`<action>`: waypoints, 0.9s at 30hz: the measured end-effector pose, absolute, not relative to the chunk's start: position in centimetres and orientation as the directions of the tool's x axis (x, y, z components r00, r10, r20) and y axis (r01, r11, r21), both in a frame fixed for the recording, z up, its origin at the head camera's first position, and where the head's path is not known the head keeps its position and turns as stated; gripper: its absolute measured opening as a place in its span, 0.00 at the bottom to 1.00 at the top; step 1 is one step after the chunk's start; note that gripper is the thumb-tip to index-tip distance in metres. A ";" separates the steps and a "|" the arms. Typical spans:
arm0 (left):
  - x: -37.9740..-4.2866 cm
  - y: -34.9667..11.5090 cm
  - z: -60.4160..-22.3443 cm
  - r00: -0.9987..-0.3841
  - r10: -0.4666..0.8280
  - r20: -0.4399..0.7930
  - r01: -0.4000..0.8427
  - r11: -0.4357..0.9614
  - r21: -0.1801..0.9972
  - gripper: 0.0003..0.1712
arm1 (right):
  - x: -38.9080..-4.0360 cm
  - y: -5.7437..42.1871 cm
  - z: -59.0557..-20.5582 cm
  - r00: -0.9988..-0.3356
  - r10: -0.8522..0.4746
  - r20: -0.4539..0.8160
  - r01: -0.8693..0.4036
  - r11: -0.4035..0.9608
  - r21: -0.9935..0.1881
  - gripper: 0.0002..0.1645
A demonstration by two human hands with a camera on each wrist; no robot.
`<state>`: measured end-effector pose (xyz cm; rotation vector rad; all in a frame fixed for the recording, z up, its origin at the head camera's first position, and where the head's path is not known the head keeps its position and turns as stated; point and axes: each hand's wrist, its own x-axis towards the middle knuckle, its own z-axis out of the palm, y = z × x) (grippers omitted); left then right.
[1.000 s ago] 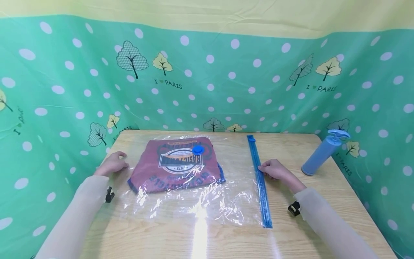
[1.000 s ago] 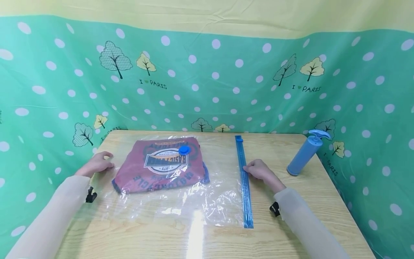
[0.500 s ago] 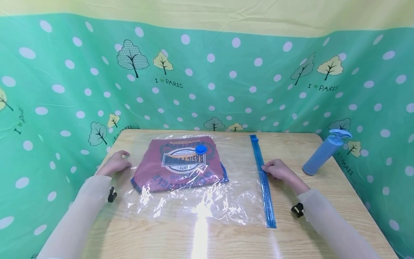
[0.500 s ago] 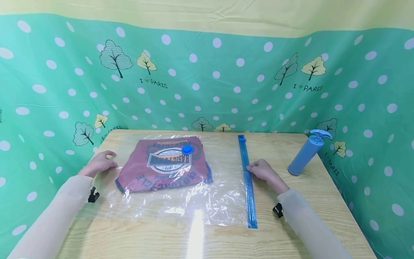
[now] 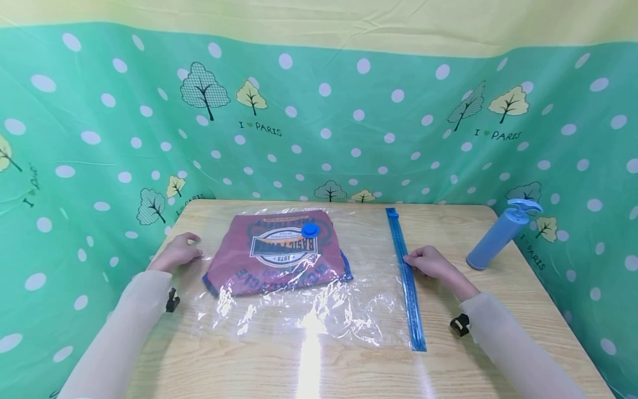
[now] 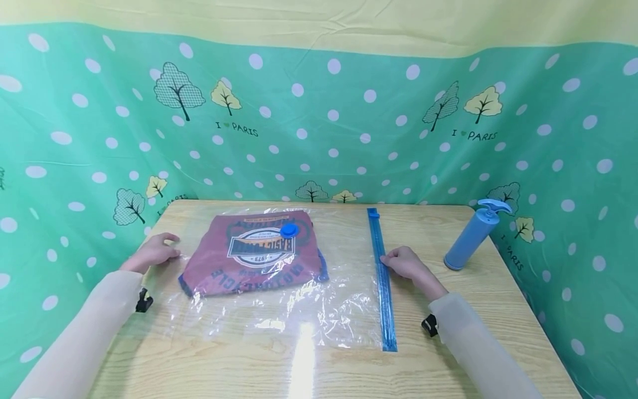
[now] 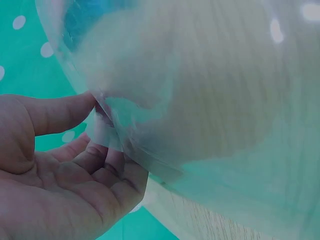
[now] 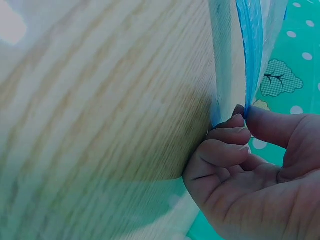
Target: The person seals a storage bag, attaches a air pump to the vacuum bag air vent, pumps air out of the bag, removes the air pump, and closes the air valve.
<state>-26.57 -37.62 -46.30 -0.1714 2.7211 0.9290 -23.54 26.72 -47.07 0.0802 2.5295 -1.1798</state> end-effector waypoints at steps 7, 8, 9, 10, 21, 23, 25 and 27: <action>-26.6 -37.3 -46.4 -0.966 -0.011 -0.257 -0.164 0.796 0.582 0.34 | -23.7 27.0 -47.3 -0.933 -0.092 -0.349 0.215 0.633 -0.743 0.19; -26.6 -37.3 -46.5 -0.967 -0.010 -0.254 -0.161 0.798 0.581 0.34 | -23.7 27.0 -47.4 -0.932 -0.092 -0.350 0.216 0.633 -0.743 0.19; -26.7 -37.3 -46.6 -0.967 -0.011 -0.253 -0.161 0.798 0.581 0.34 | -23.8 27.1 -47.4 -0.932 -0.094 -0.350 0.215 0.634 -0.743 0.20; -26.7 -37.2 -46.6 -0.968 -0.011 -0.252 -0.161 0.798 0.581 0.34 | -23.8 27.2 -47.5 -0.932 -0.094 -0.349 0.215 0.633 -0.743 0.20; -26.5 -36.3 -46.5 -0.960 -0.032 -0.277 -0.196 0.782 0.591 0.34 | -23.6 27.8 -47.6 -0.930 -0.074 -0.359 0.233 0.634 -0.737 0.18; -26.5 -36.2 -46.3 -0.961 -0.032 -0.276 -0.195 0.784 0.589 0.34 | -23.6 27.9 -47.6 -0.930 -0.067 -0.360 0.238 0.637 -0.733 0.18; -26.5 -36.1 -46.2 -0.960 -0.031 -0.279 -0.197 0.783 0.590 0.34 | -23.6 27.9 -47.4 -0.931 -0.061 -0.359 0.239 0.644 -0.727 0.18; -26.5 -36.2 -46.2 -0.958 -0.033 -0.284 -0.201 0.784 0.588 0.35 | -23.5 28.0 -47.4 -0.931 -0.062 -0.358 0.234 0.651 -0.722 0.19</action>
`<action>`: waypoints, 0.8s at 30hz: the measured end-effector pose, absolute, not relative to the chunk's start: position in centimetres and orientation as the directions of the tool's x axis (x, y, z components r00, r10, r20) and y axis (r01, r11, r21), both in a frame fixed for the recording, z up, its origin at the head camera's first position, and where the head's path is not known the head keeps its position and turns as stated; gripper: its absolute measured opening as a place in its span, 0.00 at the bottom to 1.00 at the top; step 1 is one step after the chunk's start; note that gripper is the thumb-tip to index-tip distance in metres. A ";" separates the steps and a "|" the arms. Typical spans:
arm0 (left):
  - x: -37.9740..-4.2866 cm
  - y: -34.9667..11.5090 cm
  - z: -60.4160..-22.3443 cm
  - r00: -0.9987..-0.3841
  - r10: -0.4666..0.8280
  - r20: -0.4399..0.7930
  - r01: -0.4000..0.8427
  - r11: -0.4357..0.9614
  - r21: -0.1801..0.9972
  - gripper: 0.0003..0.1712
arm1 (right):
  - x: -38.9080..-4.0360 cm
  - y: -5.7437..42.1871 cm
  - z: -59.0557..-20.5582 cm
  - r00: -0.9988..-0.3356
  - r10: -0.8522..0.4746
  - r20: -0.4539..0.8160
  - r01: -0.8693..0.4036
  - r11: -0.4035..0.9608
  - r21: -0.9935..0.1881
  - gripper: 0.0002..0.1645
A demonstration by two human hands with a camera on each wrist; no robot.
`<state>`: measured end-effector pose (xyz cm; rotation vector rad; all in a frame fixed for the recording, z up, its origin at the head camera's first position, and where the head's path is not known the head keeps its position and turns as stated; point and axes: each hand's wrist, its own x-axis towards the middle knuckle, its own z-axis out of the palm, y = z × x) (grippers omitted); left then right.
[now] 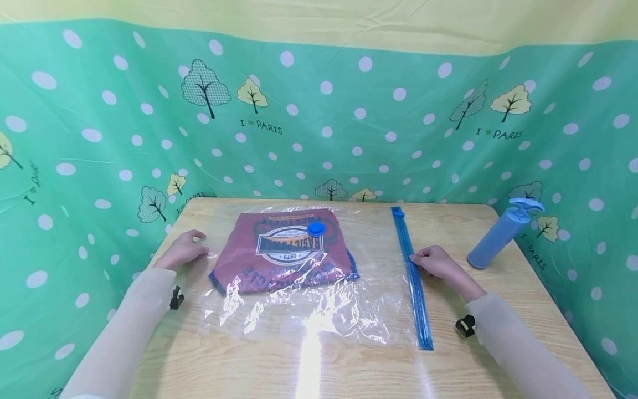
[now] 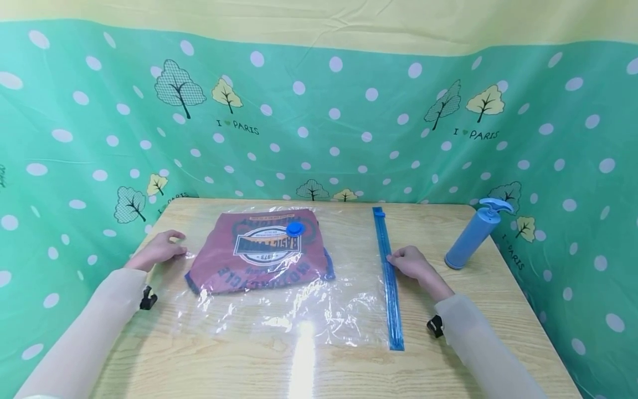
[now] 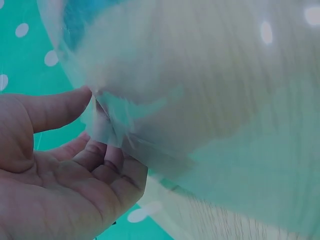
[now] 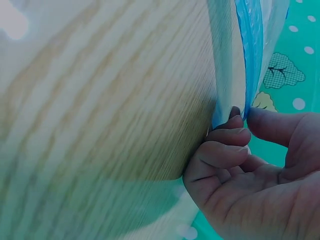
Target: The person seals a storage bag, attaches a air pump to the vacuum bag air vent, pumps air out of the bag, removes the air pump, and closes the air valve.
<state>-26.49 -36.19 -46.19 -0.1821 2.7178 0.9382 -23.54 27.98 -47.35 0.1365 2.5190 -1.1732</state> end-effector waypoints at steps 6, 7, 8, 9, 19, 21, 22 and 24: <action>-26.7 -36.5 -46.2 -0.949 -0.051 -0.310 -0.234 0.774 0.589 0.35 | -23.5 28.0 -47.2 -0.932 -0.079 -0.354 0.219 0.656 -0.722 0.20; -26.7 -36.5 -46.2 -0.949 -0.052 -0.311 -0.236 0.771 0.591 0.36 | -23.5 28.0 -47.2 -0.932 -0.081 -0.353 0.218 0.653 -0.725 0.20; -26.8 -36.5 -46.3 -0.948 -0.052 -0.313 -0.238 0.769 0.594 0.36 | -23.6 28.0 -47.2 -0.932 -0.083 -0.352 0.217 0.650 -0.728 0.19; -26.8 -36.6 -46.3 -0.948 -0.053 -0.314 -0.241 0.766 0.596 0.36 | -23.6 28.0 -47.2 -0.932 -0.084 -0.352 0.218 0.647 -0.731 0.19; -26.9 -35.9 -46.3 -0.956 -0.033 -0.293 -0.213 0.766 0.607 0.35 | -23.5 28.5 -47.3 -0.934 -0.062 -0.353 0.233 0.643 -0.730 0.18; -26.9 -35.7 -46.4 -0.956 -0.030 -0.292 -0.210 0.766 0.607 0.35 | -23.4 28.6 -47.4 -0.934 -0.058 -0.354 0.234 0.649 -0.724 0.18; -26.9 -35.6 -46.4 -0.956 -0.026 -0.291 -0.206 0.769 0.606 0.35 | -23.4 28.7 -47.4 -0.933 -0.050 -0.357 0.240 0.651 -0.720 0.18; -26.9 -35.4 -46.5 -0.956 -0.021 -0.291 -0.202 0.767 0.608 0.35 | -23.4 28.8 -47.5 -0.932 -0.039 -0.360 0.248 0.656 -0.713 0.17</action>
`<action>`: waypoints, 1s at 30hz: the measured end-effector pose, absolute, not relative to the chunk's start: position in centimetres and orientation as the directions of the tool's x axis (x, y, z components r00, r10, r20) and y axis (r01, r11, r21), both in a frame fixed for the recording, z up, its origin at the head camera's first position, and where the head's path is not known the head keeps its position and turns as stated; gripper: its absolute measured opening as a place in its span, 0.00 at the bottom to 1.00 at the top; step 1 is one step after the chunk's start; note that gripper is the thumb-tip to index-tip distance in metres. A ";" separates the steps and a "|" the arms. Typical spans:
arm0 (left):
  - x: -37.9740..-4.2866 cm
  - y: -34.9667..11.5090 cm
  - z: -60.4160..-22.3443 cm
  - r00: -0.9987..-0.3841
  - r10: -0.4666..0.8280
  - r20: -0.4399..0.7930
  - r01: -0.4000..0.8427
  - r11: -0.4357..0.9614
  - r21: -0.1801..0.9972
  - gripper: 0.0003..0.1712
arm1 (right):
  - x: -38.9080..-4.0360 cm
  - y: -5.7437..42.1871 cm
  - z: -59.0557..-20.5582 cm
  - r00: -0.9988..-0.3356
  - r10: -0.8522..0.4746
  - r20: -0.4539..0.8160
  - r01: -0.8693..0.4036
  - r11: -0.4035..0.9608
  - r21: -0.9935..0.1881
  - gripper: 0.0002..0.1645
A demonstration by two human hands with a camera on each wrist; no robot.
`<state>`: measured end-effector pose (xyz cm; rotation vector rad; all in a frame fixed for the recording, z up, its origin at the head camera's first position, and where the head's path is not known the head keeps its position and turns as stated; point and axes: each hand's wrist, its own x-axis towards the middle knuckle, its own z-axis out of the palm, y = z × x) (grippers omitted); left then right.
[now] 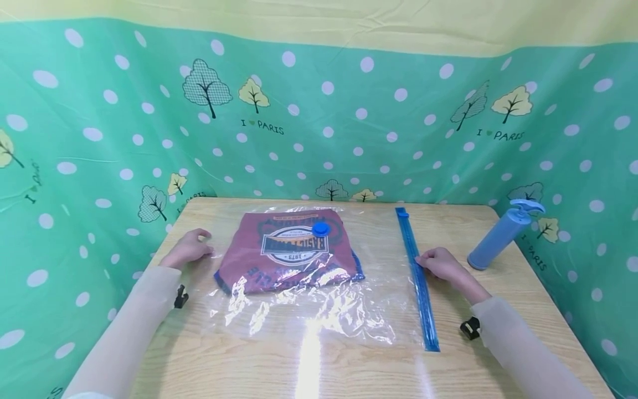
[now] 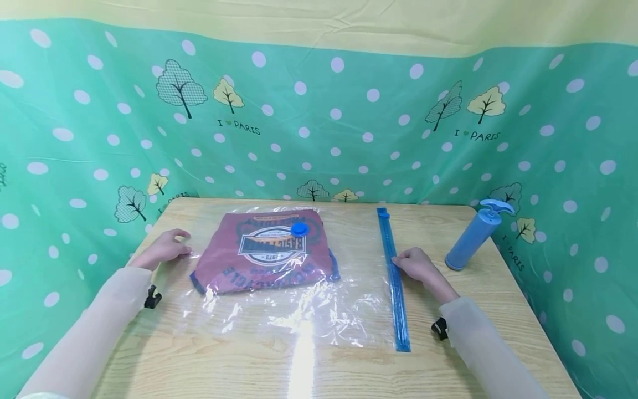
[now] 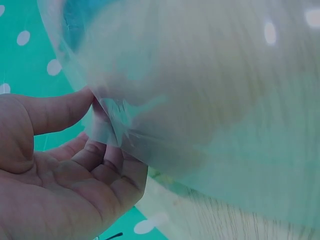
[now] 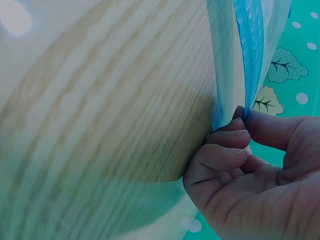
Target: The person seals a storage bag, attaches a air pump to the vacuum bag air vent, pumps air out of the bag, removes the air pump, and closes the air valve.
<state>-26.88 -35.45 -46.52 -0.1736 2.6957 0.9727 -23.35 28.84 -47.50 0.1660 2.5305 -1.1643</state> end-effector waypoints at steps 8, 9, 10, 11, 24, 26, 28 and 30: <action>-26.9 -34.8 -46.7 -0.957 -0.020 -0.291 -0.206 0.752 0.626 0.35 | -23.2 29.7 -47.6 -0.936 -0.023 -0.351 0.251 0.655 -0.712 0.17; -26.9 -34.7 -46.7 -0.957 -0.017 -0.289 -0.202 0.753 0.626 0.35 | -23.1 29.8 -47.6 -0.936 -0.023 -0.352 0.252 0.655 -0.713 0.17; -26.9 -34.6 -46.8 -0.959 -0.013 -0.284 -0.195 0.756 0.624 0.35 | -23.1 29.8 -47.5 -0.936 -0.023 -0.351 0.251 0.654 -0.714 0.17; -26.9 -34.5 -46.7 -0.960 -0.009 -0.280 -0.189 0.759 0.623 0.35 | -23.1 29.9 -47.5 -0.936 -0.023 -0.350 0.251 0.654 -0.713 0.17; -27.4 -33.7 -46.9 -0.957 0.009 -0.291 -0.185 0.754 0.630 0.35 | -22.9 31.0 -47.4 -0.935 -0.018 -0.354 0.251 0.672 -0.697 0.17; -27.4 -33.5 -46.9 -0.957 0.015 -0.291 -0.181 0.753 0.633 0.35 | -23.0 31.2 -47.5 -0.936 -0.017 -0.352 0.249 0.677 -0.693 0.17; -27.5 -33.4 -47.0 -0.957 0.018 -0.289 -0.178 0.752 0.635 0.35 | -23.0 31.5 -47.5 -0.937 -0.011 -0.349 0.249 0.680 -0.689 0.16; -27.5 -33.3 -47.1 -0.958 0.022 -0.285 -0.171 0.754 0.634 0.36 | -23.0 31.6 -47.6 -0.940 -0.011 -0.340 0.240 0.686 -0.686 0.16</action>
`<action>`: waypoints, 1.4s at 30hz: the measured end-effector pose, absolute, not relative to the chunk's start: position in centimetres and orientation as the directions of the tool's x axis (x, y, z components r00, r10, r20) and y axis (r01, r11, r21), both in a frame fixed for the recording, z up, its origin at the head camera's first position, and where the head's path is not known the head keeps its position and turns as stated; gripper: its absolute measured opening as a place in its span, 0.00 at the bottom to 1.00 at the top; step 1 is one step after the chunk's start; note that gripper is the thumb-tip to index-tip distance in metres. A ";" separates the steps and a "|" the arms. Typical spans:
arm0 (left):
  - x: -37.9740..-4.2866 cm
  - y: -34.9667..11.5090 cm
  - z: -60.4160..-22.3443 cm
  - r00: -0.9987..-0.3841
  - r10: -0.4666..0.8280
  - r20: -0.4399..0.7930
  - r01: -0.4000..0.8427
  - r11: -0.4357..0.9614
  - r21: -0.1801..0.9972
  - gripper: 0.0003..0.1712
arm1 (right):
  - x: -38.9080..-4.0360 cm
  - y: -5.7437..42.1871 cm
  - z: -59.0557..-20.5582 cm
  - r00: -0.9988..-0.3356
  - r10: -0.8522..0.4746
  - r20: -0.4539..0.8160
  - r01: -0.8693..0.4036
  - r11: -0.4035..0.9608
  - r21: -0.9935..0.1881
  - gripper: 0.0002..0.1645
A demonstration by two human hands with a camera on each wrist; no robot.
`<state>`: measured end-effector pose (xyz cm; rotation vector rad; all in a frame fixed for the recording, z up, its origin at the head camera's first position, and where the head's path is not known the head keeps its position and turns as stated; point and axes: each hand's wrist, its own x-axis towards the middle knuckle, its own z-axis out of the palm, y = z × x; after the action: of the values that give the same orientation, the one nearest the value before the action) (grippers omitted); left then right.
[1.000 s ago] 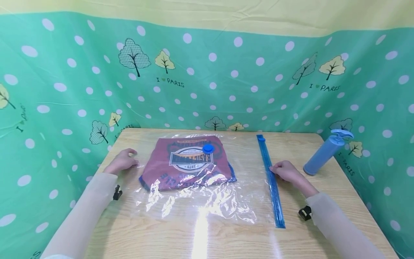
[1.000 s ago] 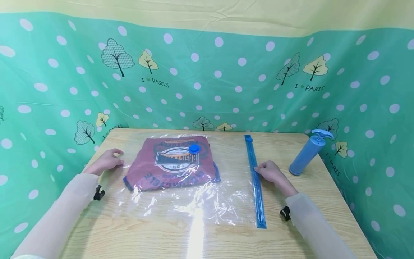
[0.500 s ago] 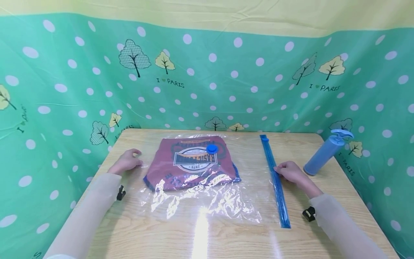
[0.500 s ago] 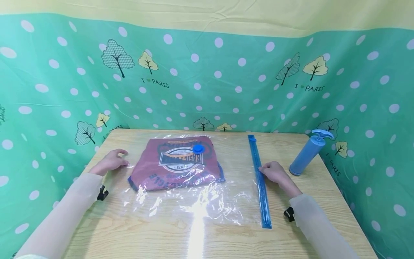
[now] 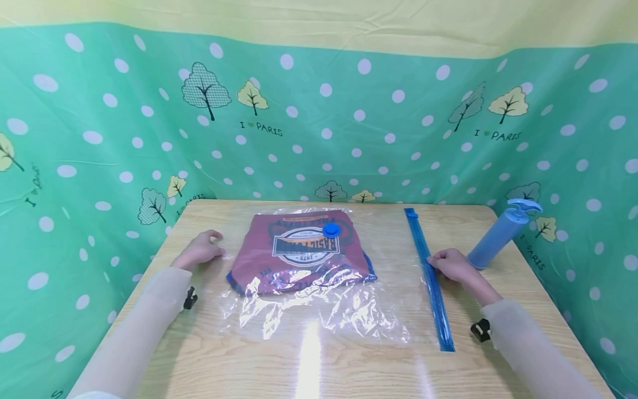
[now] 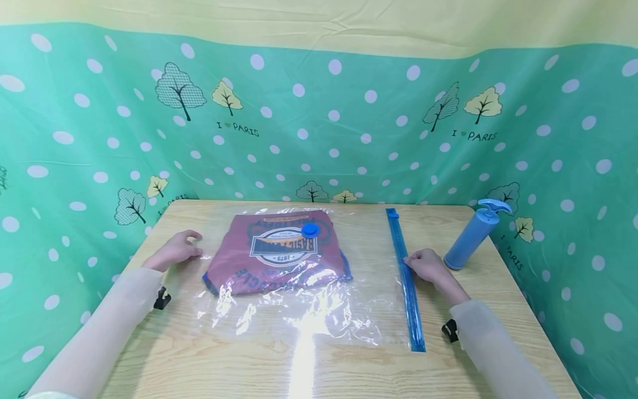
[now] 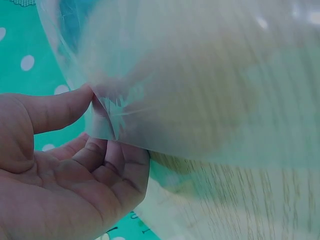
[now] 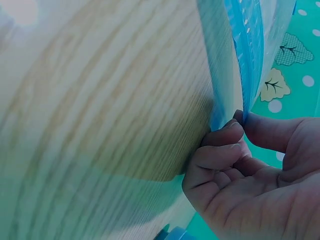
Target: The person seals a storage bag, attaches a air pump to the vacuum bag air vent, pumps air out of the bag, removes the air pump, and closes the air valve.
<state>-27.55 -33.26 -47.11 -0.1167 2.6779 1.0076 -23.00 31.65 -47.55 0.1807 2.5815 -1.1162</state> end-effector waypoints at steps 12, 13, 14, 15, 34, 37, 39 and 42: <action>-27.7 -32.3 -47.3 -0.959 0.027 -0.282 -0.165 0.756 0.634 0.32 | -22.7 32.4 -47.4 -0.947 -0.023 -0.320 0.215 0.693 -0.688 0.18; -27.7 -32.2 -47.3 -0.959 0.026 -0.284 -0.167 0.756 0.633 0.32 | -22.7 32.5 -47.3 -0.947 -0.022 -0.322 0.217 0.694 -0.686 0.18; -27.7 -32.2 -47.3 -0.959 0.028 -0.284 -0.165 0.756 0.633 0.32 | -22.6 32.5 -47.3 -0.946 -0.020 -0.324 0.220 0.694 -0.685 0.18; -27.7 -32.1 -47.3 -0.958 0.030 -0.284 -0.164 0.757 0.633 0.32 | -22.6 32.6 -47.4 -0.945 -0.017 -0.326 0.223 0.697 -0.682 0.18; -27.8 -30.4 -46.9 -0.957 0.057 -0.286 -0.144 0.760 0.634 0.31 | -22.1 33.8 -47.2 -0.945 0.014 -0.326 0.236 0.718 -0.654 0.18; -27.9 -30.3 -46.7 -0.952 0.057 -0.301 -0.162 0.741 0.651 0.31 | -22.2 33.9 -47.3 -0.948 0.009 -0.320 0.229 0.717 -0.658 0.18; -28.0 -30.3 -46.7 -0.946 0.051 -0.320 -0.188 0.718 0.670 0.28 | -22.2 33.8 -47.3 -0.948 0.011 -0.317 0.229 0.716 -0.659 0.18; -28.1 -30.4 -46.7 -0.940 0.050 -0.339 -0.215 0.685 0.696 0.20 | -22.1 33.7 -47.1 -0.950 0.021 -0.313 0.233 0.714 -0.660 0.19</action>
<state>-28.15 -30.39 -46.68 -0.1298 2.5674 1.1208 -22.07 33.68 -47.11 0.2004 2.6385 -1.0717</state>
